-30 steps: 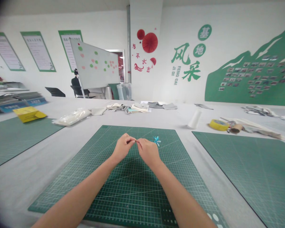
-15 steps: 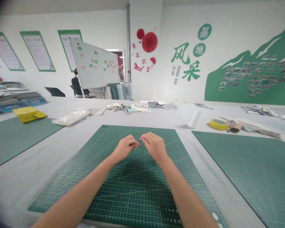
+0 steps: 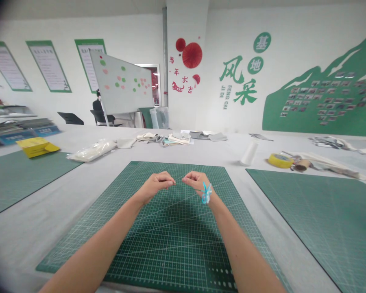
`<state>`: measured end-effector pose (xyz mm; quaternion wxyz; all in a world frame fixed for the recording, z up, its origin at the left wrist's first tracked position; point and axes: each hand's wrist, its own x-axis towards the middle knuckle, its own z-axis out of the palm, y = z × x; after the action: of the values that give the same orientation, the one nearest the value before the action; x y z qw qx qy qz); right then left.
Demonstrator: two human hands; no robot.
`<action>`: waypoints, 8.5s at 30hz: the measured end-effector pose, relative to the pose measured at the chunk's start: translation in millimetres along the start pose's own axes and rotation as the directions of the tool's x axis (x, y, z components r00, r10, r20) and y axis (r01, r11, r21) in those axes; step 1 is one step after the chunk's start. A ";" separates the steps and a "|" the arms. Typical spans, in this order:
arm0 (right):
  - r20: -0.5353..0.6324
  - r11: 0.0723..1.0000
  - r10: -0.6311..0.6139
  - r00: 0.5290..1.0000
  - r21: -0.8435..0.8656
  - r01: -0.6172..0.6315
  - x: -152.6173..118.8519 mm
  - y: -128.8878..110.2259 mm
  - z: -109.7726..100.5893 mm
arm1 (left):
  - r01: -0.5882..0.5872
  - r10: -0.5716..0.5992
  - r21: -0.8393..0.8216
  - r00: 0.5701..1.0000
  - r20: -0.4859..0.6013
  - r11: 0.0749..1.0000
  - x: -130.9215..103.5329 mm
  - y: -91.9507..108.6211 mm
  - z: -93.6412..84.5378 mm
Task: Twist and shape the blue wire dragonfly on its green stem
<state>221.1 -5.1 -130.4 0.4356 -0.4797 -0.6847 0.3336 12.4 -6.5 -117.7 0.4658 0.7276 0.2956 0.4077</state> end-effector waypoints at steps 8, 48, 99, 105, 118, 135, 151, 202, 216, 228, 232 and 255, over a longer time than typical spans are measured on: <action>0.027 0.959 -0.174 0.984 -0.224 0.176 -9.1 -6.1 37.5 | 0.081 -0.114 -0.109 0.932 -0.344 0.991 3.7 -15.3 8.1; -0.065 0.983 -0.139 0.988 -0.128 0.130 -9.4 -22.5 -10.6 | -0.078 0.064 0.212 0.995 0.070 0.974 -1.6 9.1 4.0; 0.049 0.998 0.047 0.998 0.030 -0.049 -4.0 -7.3 -6.5 | -0.182 0.183 0.268 0.983 0.021 0.946 -0.7 1.7 6.9; 0.062 0.988 0.061 0.996 0.139 -0.069 -3.0 -3.3 12.6 | -0.033 0.032 -0.005 0.982 -0.188 0.999 1.5 -5.9 9.4; 0.019 0.871 -0.265 0.964 -0.424 0.248 -24.2 -26.7 45.0 | 0.094 0.030 0.254 0.896 -0.443 0.963 3.2 -25.8 12.6; -0.093 0.776 -0.365 0.926 -0.581 0.247 -22.9 -30.2 22.6 | -0.171 0.232 0.552 0.972 -0.042 0.816 -2.2 -8.7 17.2; 0.052 1.000 -0.002 0.999 0.031 0.000 -3.9 -7.4 0.8 | -0.092 0.096 0.070 0.994 -0.055 0.993 -0.1 -2.5 3.7; -0.108 0.759 -0.353 0.929 -0.613 0.217 -18.7 -14.1 30.6 | -0.092 0.115 0.542 0.993 -0.010 0.835 0.9 -14.9 16.2; 0.330 0.967 0.039 0.943 0.224 -0.118 -8.1 -13.5 -1.4 | -0.041 0.006 0.151 0.973 0.229 0.988 -2.5 4.2 -1.4; 0.032 0.995 -0.098 0.995 -0.034 0.099 -10.1 -9.9 31.9 | 0.156 -0.211 -0.316 0.966 -0.151 0.936 4.7 -24.7 15.9; -0.016 0.923 -0.236 0.972 -0.316 0.219 -17.8 -19.9 35.5 | 0.112 -0.143 -0.141 0.964 -0.226 0.984 4.3 -23.5 19.0; 0.045 0.951 -0.180 0.983 -0.246 0.185 -8.9 -15.4 9.7 | -0.114 0.072 0.467 0.992 0.106 0.877 -1.1 -6.8 4.2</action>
<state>208.0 -18.8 -123.3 0.3932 -0.4617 -0.7673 0.2086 15.2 -6.5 -125.3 0.2666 0.8493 0.3305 0.3137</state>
